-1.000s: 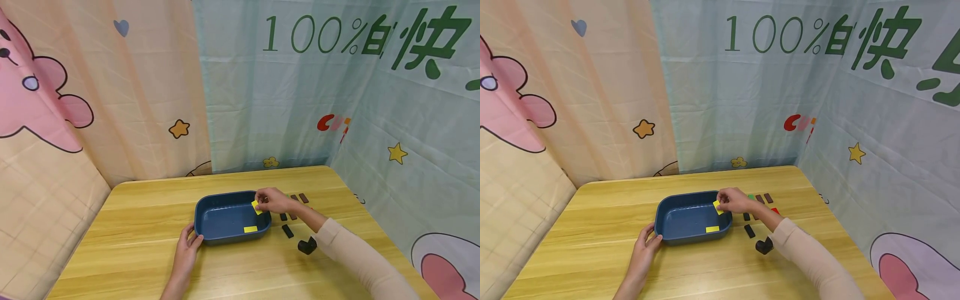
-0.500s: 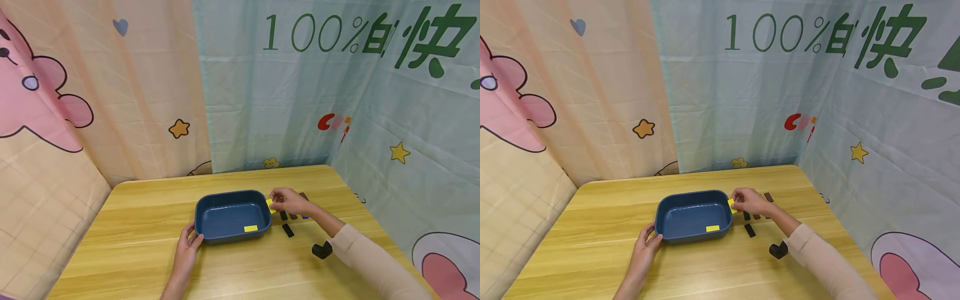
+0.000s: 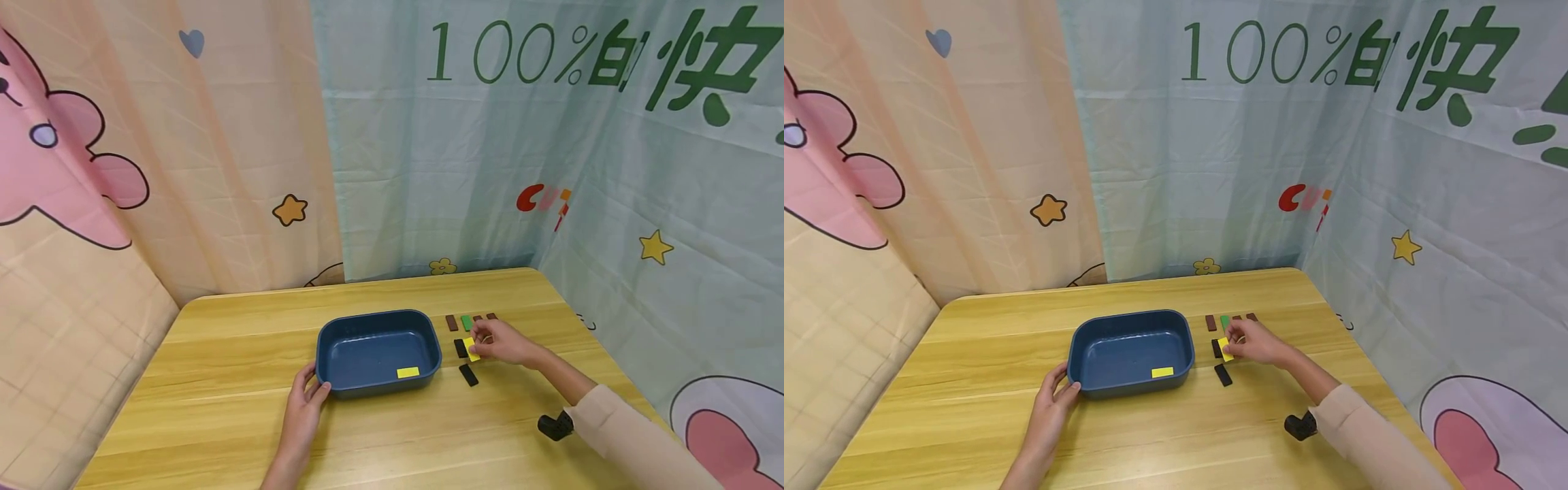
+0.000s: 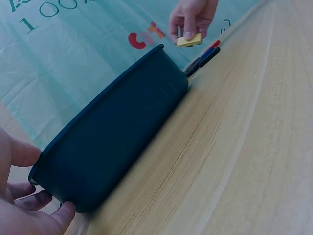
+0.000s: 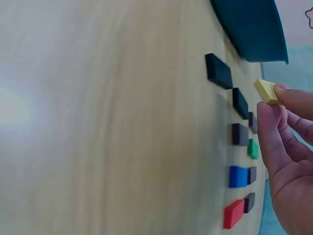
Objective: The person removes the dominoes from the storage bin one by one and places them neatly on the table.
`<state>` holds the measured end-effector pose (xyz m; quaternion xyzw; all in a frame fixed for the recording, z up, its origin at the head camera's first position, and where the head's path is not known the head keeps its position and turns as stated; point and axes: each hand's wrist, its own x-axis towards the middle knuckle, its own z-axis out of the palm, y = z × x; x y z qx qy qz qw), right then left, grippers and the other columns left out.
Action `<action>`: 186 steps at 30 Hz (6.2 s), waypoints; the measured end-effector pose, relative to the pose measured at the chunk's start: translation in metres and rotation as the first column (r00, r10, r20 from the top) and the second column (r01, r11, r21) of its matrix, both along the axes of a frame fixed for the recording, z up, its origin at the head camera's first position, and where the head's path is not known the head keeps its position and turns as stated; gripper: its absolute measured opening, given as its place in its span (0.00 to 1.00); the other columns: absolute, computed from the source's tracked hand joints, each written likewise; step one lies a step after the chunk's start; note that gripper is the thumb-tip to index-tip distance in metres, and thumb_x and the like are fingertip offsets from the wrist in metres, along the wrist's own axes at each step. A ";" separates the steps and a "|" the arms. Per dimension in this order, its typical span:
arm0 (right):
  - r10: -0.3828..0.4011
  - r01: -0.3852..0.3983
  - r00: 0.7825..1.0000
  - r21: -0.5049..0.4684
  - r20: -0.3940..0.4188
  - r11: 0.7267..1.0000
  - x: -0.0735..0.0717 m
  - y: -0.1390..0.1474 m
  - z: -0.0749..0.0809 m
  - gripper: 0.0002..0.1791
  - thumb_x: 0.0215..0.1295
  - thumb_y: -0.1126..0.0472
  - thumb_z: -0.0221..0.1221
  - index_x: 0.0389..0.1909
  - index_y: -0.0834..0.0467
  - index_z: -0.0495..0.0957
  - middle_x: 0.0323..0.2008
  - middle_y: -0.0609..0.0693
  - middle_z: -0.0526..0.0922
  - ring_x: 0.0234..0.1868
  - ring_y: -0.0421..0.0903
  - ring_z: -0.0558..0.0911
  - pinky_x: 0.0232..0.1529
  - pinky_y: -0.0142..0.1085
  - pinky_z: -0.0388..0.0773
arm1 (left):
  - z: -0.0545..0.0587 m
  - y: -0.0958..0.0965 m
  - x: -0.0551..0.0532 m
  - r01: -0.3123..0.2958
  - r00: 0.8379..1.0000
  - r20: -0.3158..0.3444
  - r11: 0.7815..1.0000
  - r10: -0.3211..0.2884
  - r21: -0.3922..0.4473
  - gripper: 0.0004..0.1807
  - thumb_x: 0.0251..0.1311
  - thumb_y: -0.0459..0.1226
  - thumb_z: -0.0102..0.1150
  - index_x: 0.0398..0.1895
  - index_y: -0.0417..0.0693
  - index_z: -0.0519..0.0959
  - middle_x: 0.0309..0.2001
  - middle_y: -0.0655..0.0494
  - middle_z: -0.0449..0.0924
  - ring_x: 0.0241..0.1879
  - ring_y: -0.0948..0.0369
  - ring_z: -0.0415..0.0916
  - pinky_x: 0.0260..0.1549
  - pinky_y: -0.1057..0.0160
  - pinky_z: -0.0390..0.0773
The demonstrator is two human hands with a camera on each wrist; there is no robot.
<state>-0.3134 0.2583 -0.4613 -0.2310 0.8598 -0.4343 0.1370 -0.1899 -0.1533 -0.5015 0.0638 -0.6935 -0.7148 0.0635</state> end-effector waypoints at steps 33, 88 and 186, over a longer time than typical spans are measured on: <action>-0.164 0.162 0.986 0.135 0.002 0.977 0.032 0.021 -0.029 0.12 0.62 0.66 0.72 0.38 0.63 0.78 0.18 0.49 0.81 0.17 0.45 0.77 0.20 0.35 0.77 | 0.001 0.000 -0.001 0.000 0.999 0.032 1.000 -0.001 0.003 0.30 0.77 0.28 0.48 0.78 0.33 0.54 0.76 0.33 0.52 0.73 0.37 0.58 0.64 0.65 0.71; 0.506 -0.439 0.859 0.396 -0.080 0.807 -0.052 -0.152 0.028 0.11 0.63 0.66 0.72 0.45 0.61 0.85 0.33 0.41 0.82 0.35 0.36 0.80 0.40 0.29 0.81 | 0.002 0.001 -0.003 0.000 0.999 0.052 1.000 -0.001 0.031 0.30 0.76 0.26 0.48 0.78 0.34 0.56 0.77 0.35 0.52 0.74 0.38 0.58 0.65 0.64 0.71; 0.007 -0.004 1.000 -0.106 0.020 0.994 -0.013 -0.034 0.018 0.07 0.71 0.68 0.65 0.40 0.64 0.75 0.32 0.56 0.77 0.32 0.73 0.78 0.35 0.58 0.81 | 0.001 0.001 -0.004 0.009 0.998 0.058 1.000 -0.010 0.024 0.30 0.77 0.28 0.49 0.78 0.33 0.55 0.76 0.33 0.52 0.74 0.37 0.57 0.65 0.63 0.71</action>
